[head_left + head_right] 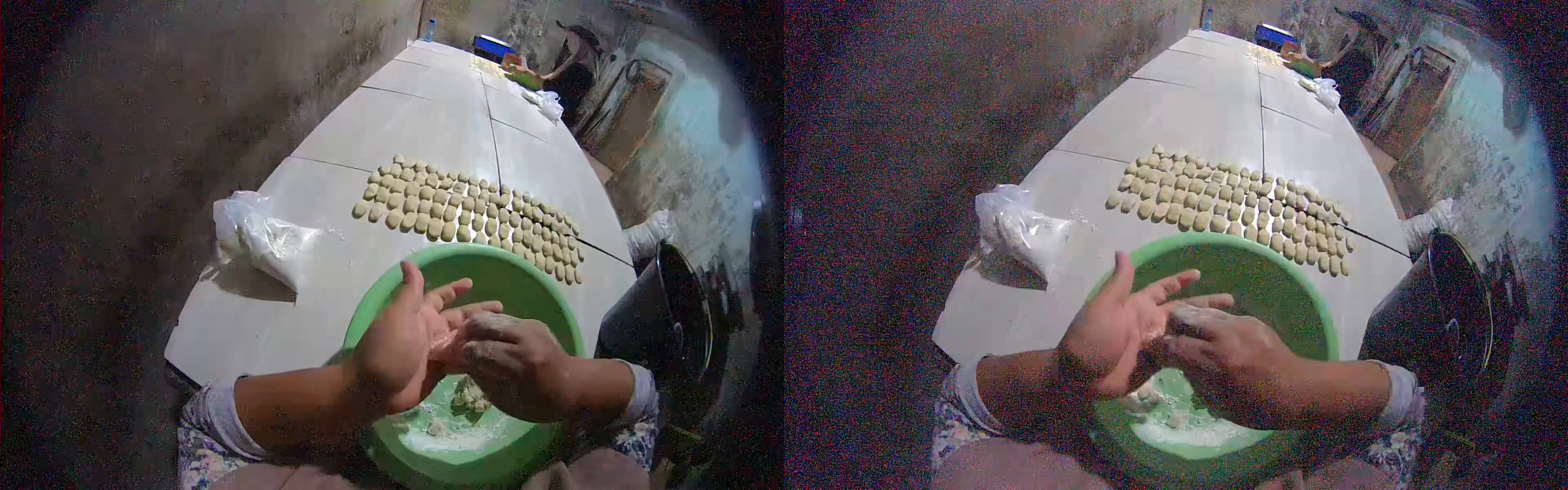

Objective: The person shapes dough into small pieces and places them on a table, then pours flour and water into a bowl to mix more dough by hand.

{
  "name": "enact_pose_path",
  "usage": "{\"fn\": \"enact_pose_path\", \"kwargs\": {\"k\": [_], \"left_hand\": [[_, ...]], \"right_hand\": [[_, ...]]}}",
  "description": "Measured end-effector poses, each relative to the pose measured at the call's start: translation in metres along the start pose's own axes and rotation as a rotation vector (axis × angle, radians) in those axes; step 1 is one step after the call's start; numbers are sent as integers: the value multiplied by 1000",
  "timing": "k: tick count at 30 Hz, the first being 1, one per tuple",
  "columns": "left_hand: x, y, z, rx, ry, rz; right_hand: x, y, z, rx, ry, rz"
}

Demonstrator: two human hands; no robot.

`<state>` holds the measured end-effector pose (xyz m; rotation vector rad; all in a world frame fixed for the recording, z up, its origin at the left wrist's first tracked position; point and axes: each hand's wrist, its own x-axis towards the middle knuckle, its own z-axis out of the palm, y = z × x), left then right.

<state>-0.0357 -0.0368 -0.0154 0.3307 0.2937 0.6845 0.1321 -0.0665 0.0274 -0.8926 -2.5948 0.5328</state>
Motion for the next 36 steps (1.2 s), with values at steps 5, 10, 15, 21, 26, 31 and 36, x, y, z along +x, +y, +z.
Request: {"fn": "enact_pose_path", "kwargs": {"k": [5,10,15,21,26,31,36], "left_hand": [[-8,-5,9,244,22,35],[-5,-1,7,177,-33,51],[6,12,-5,101,-21,-9],[4,1,0,213,-28,-139],[-5,-2,7,401,54,-63],[-1,-1,4,251,-21,-53],[1,6,6,180,-9,-56]], "right_hand": [[15,-4,10,-100,67,-56],[15,-5,9,-146,32,33],[8,-5,14,-223,-6,-125],[5,-4,23,-117,-25,-90],[14,-5,23,-108,71,-89],[11,-12,8,-338,109,-96],[1,-17,-21,-235,143,110]]}}
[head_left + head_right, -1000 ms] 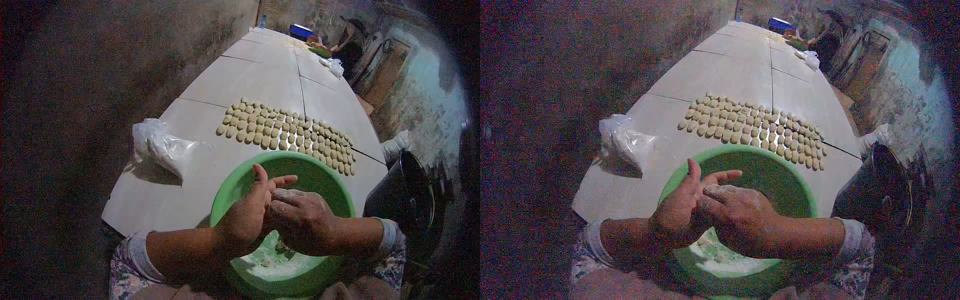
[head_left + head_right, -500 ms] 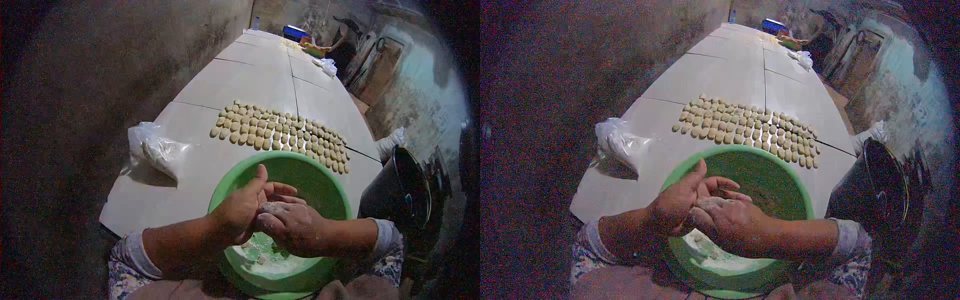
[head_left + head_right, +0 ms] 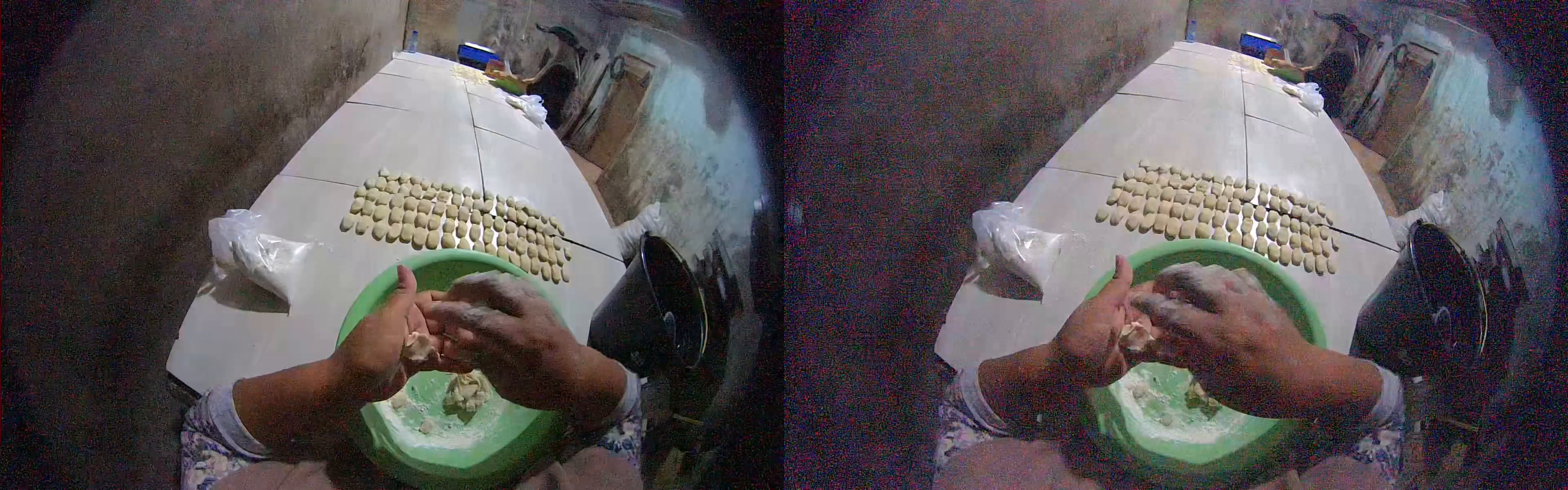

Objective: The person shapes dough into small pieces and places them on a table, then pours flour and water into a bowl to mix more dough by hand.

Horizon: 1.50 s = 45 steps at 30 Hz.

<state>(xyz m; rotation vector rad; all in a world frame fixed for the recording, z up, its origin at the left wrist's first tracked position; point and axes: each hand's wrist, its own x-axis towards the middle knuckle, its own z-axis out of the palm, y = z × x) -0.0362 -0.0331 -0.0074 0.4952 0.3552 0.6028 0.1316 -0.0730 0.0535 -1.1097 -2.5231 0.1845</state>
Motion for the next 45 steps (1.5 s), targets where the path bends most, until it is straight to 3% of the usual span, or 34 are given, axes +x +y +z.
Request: {"fn": "enact_pose_path", "kwargs": {"k": [1,6,8,9,14,16,20,22,23,26,28,30,31,36,38,40,42,43,45], "left_hand": [[-1,0,-1,-1,3,7],[-9,0,5,281,2,-40],[-12,-3,5,695,10,217],[-17,-1,8,595,11,111],[-15,0,8,632,61,175],[-8,1,11,82,113,111],[-13,6,9,-24,-51,50],[-19,9,16,39,-51,4],[-21,8,20,33,-71,-2],[-25,7,21,58,-114,-30],[-26,6,23,96,-126,11],[-25,3,24,195,-117,55],[-25,2,25,292,-103,101],[-18,-4,7,472,-113,25],[-2,1,9,832,-364,91],[-21,0,16,690,-273,102],[-20,2,19,896,-232,190],[-20,-1,19,815,-191,161],[-17,-1,12,937,-168,163]], "right_hand": [[-3,-1,-10,8,73,-13],[-7,2,-11,11,19,-109],[-9,-1,-6,32,41,-149],[-10,-1,-7,33,45,-141],[-15,-3,-8,27,57,-195],[-18,-5,-10,35,30,-187],[-15,-1,-1,-22,-17,-190],[-10,8,13,-10,1,-427],[-14,5,13,94,-101,-359],[-17,0,24,104,28,-302],[-17,-6,23,31,-43,-266],[-16,-7,26,-81,158,-352],[-15,-9,26,107,103,-255],[-17,-9,22,-47,322,-397],[-16,-13,5,-279,243,-181],[-15,-8,0,-340,272,-94],[-15,-4,-1,-329,306,9],[-20,-3,-4,-312,175,11],[-22,0,1,-219,143,15]]}}
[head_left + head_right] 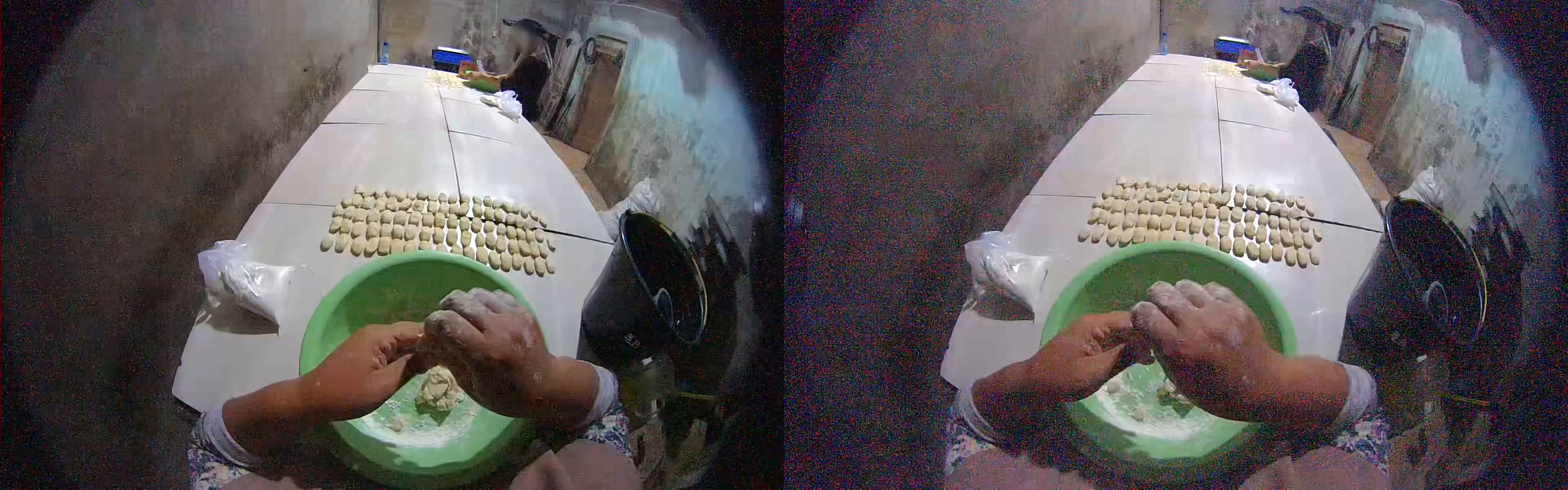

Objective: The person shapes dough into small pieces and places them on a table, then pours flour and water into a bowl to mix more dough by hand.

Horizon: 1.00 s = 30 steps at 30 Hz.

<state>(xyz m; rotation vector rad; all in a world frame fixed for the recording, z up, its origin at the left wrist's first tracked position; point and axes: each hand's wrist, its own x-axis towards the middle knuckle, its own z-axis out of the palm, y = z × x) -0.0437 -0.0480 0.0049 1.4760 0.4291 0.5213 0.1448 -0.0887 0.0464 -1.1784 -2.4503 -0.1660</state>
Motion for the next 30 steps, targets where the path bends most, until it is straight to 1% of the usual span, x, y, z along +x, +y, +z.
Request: {"fn": "enact_pose_path", "kwargs": {"k": [1,2,3,5,6,7,9,10,11,12,14,15,17,18,20,21,23,24,25,27,28,29,30], "left_hand": [[0,-2,-1,124,8,-13],[0,4,2,285,69,39],[1,4,3,288,68,39],[1,2,4,225,127,91],[1,1,3,230,129,93],[1,-1,1,180,130,75],[-1,-4,-2,129,132,56],[-2,-6,-4,177,120,59],[-3,-7,-5,224,107,61],[-3,-5,-3,223,108,59],[0,3,2,96,102,89],[1,3,1,97,102,90],[3,0,-4,249,5,109],[4,-5,-5,250,4,109],[5,-14,-8,180,-20,201],[5,-13,-7,181,-22,201],[2,-4,-3,-86,-83,81],[0,3,1,-39,-92,-3],[2,2,2,-38,-92,-3],[5,-3,5,334,-10,215],[2,0,7,291,35,182],[2,-2,4,291,37,182],[3,-7,0,293,28,178]], "right_hand": [[-1,1,2,91,-32,6],[-1,1,1,144,-28,50],[-1,3,0,144,-25,50],[1,9,-1,355,-71,133],[4,13,-4,393,-96,35],[5,11,-5,393,-95,31],[7,6,-4,559,-18,75],[9,7,-5,560,-85,31],[9,7,-4,562,-85,31],[7,7,-2,483,-86,19],[1,12,6,367,-78,-36],[-2,13,9,366,-77,-37],[-5,13,12,301,-102,-49],[-5,13,10,300,-101,-48],[-4,12,2,210,-104,-17],[-5,13,3,209,-102,-16],[-3,15,4,197,-39,-6],[0,13,-3,218,-35,-2],[0,14,-2,217,-34,-3],[-1,16,3,228,35,19],[1,16,0,264,29,-19],[3,16,0,264,29,-21],[3,17,-1,418,-25,-5]]}}
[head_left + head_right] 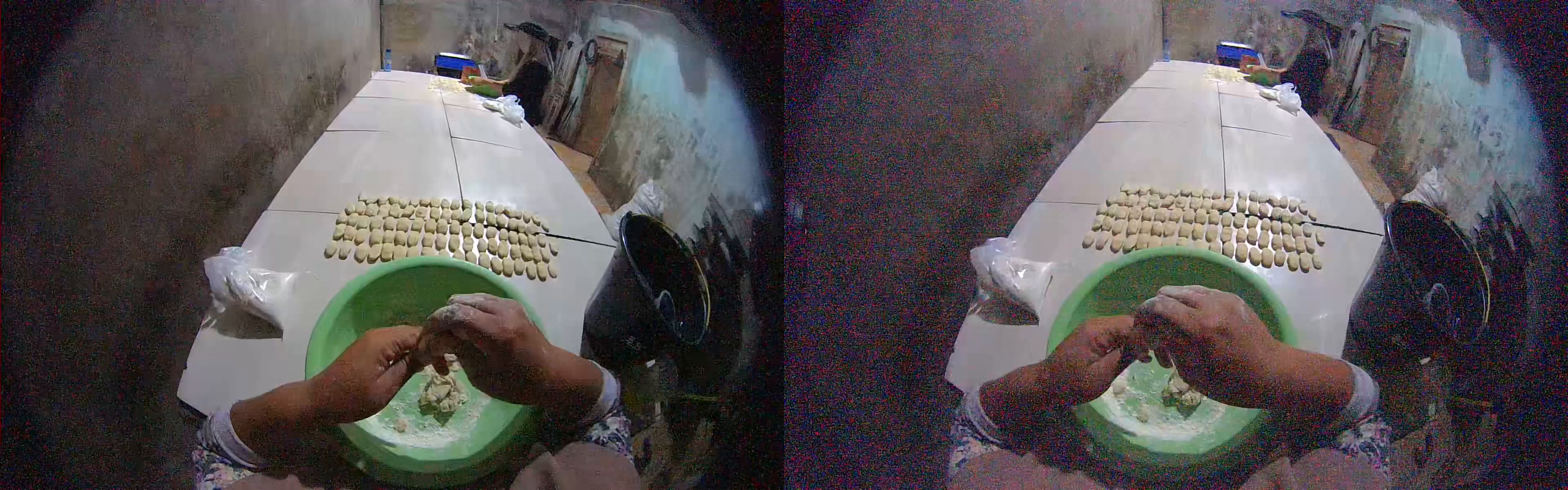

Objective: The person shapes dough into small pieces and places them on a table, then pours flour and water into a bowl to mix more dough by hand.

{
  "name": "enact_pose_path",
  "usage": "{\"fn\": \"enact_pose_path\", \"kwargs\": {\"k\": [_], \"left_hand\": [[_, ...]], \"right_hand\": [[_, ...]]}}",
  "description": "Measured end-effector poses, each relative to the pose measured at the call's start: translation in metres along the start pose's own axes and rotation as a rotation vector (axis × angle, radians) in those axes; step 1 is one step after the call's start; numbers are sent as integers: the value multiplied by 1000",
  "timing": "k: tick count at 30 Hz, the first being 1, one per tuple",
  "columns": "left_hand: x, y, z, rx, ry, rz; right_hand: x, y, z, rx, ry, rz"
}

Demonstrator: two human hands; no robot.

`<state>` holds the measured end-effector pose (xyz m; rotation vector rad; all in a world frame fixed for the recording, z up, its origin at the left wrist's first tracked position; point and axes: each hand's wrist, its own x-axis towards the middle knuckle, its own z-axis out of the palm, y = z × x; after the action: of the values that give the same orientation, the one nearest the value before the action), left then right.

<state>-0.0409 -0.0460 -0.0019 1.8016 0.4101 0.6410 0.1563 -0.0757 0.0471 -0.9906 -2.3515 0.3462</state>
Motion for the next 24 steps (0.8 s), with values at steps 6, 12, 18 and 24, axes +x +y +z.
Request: {"fn": "enact_pose_path", "kwargs": {"k": [6,12,18,24], "left_hand": [[2,8,1,-81,60,-97],[0,-10,-1,-259,-145,-59],[-1,-2,0,-236,-145,43],[1,-1,1,-223,-66,-21]], "right_hand": [[1,6,14,185,68,-90],[4,3,4,176,-27,-85],[2,-4,-1,168,5,-113],[0,-4,6,453,-89,160]]}}
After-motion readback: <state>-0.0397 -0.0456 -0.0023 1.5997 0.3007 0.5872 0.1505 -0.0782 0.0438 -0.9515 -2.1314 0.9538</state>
